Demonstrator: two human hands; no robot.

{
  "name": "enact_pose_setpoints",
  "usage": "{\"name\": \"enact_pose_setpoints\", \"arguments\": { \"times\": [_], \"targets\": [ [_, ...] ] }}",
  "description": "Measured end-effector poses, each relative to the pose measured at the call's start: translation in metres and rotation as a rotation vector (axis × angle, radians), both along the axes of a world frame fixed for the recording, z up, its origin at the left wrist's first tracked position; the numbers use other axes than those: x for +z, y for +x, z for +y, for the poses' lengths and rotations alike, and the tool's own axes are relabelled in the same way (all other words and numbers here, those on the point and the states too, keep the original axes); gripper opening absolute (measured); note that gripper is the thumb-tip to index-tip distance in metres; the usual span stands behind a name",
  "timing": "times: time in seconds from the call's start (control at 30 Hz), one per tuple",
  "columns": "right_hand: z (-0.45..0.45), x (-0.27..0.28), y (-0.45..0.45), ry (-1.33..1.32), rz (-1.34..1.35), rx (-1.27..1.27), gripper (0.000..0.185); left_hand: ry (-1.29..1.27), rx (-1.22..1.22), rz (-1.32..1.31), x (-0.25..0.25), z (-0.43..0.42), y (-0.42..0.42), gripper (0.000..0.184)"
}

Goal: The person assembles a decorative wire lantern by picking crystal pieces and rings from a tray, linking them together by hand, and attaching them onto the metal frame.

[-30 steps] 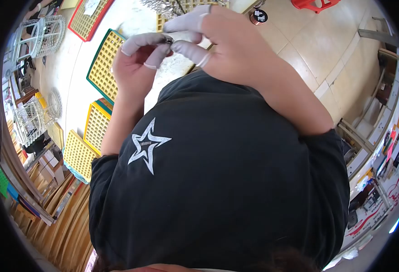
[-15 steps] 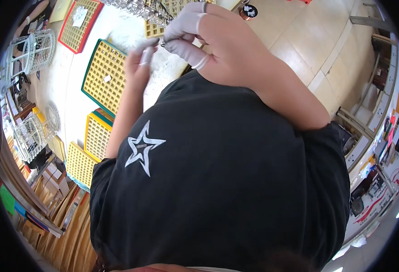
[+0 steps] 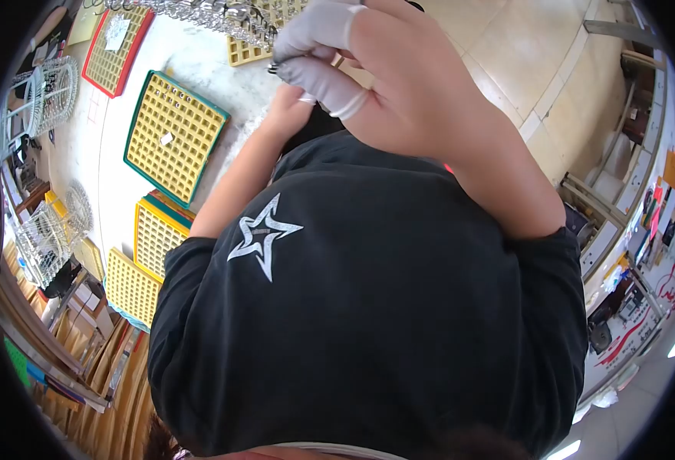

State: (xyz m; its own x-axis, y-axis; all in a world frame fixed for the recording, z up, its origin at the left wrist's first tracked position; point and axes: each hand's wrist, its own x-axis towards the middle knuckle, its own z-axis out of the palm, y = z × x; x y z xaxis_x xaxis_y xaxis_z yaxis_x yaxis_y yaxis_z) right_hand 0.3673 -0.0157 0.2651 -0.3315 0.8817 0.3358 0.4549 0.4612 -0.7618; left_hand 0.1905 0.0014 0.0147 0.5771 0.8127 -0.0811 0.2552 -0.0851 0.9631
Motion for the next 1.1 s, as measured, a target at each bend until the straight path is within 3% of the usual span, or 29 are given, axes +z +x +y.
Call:
{"name": "enact_pose_setpoints", "arguments": {
  "times": [0.1,0.13,0.17,0.2,0.23,0.37,0.43,0.5,0.6,0.73,0.8,0.83,0.9,0.93,1.0,1.1],
  "targets": [
    [0.006,-0.01,0.001,-0.014,0.05,-0.034,0.008,-0.229,0.048,-0.254,0.119,0.002,-0.018,0.021],
    [0.016,-0.021,0.003,0.251,0.045,0.038,0.009,-0.241,0.101,-0.532,0.144,-0.005,-0.02,0.023],
    [0.026,-0.032,0.005,0.52,0.042,0.111,0.011,-0.143,0.076,-0.598,0.172,-0.004,-0.02,0.029],
    [0.031,-0.036,0.005,0.79,0.042,0.183,0.013,0.004,0.125,-0.551,0.193,-0.009,-0.017,0.033],
    [0.03,-0.034,0.005,0.798,0.051,0.187,0.013,0.153,0.173,-0.501,0.207,-0.013,-0.014,0.037],
    [0.031,-0.027,0.002,0.826,0.055,0.201,0.014,0.429,0.156,-0.331,0.226,-0.015,-0.014,0.031],
    [0.022,-0.02,0.002,0.812,0.057,0.21,0.014,0.413,0.17,-0.345,0.227,-0.015,-0.013,0.024],
    [0.004,-0.008,0.0,0.062,0.12,0.112,0.009,0.326,0.202,-0.362,0.227,-0.015,-0.011,0.02],
    [0.001,-0.016,-0.001,-0.028,0.278,0.118,0.009,0.156,0.226,-0.451,0.222,-0.02,-0.006,0.015],
    [0.006,-0.022,0.0,-0.009,0.255,0.113,0.01,-0.07,0.234,-0.579,0.219,-0.021,-0.001,0.014],
    [0.025,-0.026,-0.001,0.683,0.216,0.197,0.013,-0.135,0.215,-0.685,0.217,-0.021,0.0,0.015],
    [0.019,-0.015,0.0,0.681,0.215,0.198,0.013,-0.136,0.217,-0.686,0.216,-0.021,0.002,0.015],
    [-0.002,0.011,0.001,-0.117,0.205,0.025,0.008,-0.273,0.247,-0.852,0.215,-0.022,0.004,0.017],
    [-0.004,0.01,-0.001,-0.117,0.205,0.026,0.008,-0.272,0.249,-0.853,0.215,-0.022,0.005,0.017],
    [-0.008,0.003,-0.007,-0.444,0.68,0.027,0.004,-0.287,0.267,-0.897,0.216,-0.021,0.006,0.019],
    [-0.008,-0.004,-0.008,-0.458,0.793,0.067,0.005,-0.236,0.342,-0.778,0.225,-0.027,0.008,0.02]
  ]
}}
